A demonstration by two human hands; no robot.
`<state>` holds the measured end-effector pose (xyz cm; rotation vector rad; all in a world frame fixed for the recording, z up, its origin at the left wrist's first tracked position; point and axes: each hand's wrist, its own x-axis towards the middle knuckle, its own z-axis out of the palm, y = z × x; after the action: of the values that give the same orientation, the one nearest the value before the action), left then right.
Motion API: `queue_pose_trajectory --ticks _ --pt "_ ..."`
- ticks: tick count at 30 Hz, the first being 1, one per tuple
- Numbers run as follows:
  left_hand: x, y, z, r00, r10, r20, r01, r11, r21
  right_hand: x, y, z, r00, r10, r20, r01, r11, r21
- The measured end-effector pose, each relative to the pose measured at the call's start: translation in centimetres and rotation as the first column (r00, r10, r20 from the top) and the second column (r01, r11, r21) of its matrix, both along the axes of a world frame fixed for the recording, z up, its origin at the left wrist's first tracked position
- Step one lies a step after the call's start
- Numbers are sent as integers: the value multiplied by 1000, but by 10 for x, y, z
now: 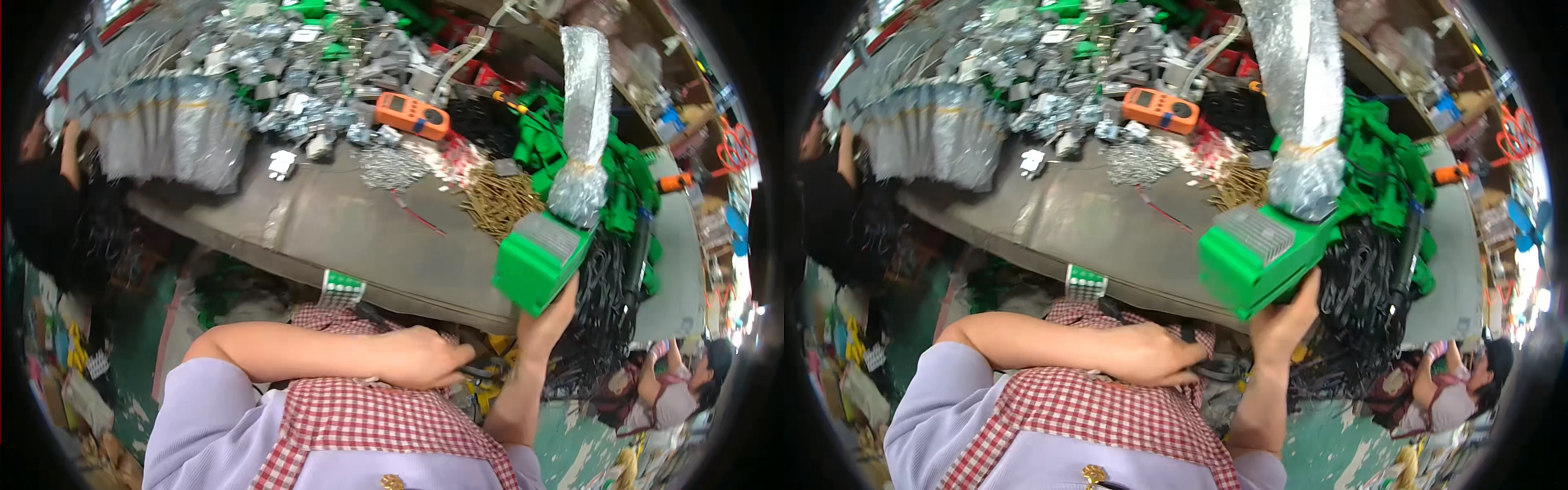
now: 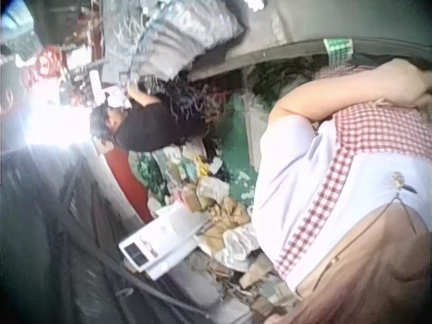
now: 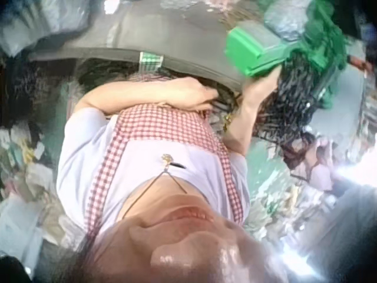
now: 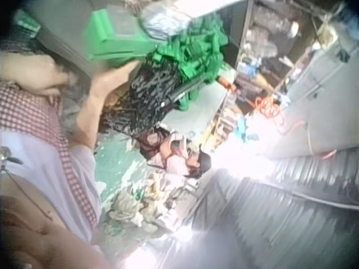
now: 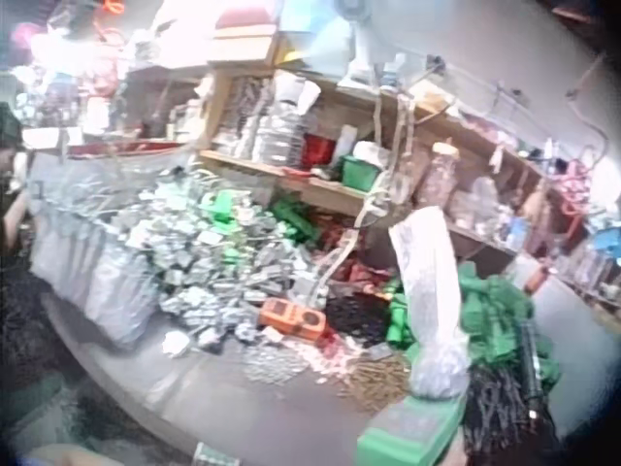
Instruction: Assembling the internal wiring and housing of a green plastic power tool using a soldering iron and power screwdriver.
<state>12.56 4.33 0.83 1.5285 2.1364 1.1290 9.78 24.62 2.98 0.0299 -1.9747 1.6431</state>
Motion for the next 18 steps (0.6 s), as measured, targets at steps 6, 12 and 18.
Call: queue_pose_trajectory --ticks 6,12,18 --pt "23 -19 -18 974 -157 165 173 981 -85 1 -56 2 343 926 155 -657 355 -665" --pt "37 -33 -44 991 -20 133 19 1000 5 4 -116 -1 -125 988 88 -463 21 -886" --pt "50 -52 -44 942 204 265 -207 978 -18 -4 -183 -3 274 778 565 -934 356 -37"
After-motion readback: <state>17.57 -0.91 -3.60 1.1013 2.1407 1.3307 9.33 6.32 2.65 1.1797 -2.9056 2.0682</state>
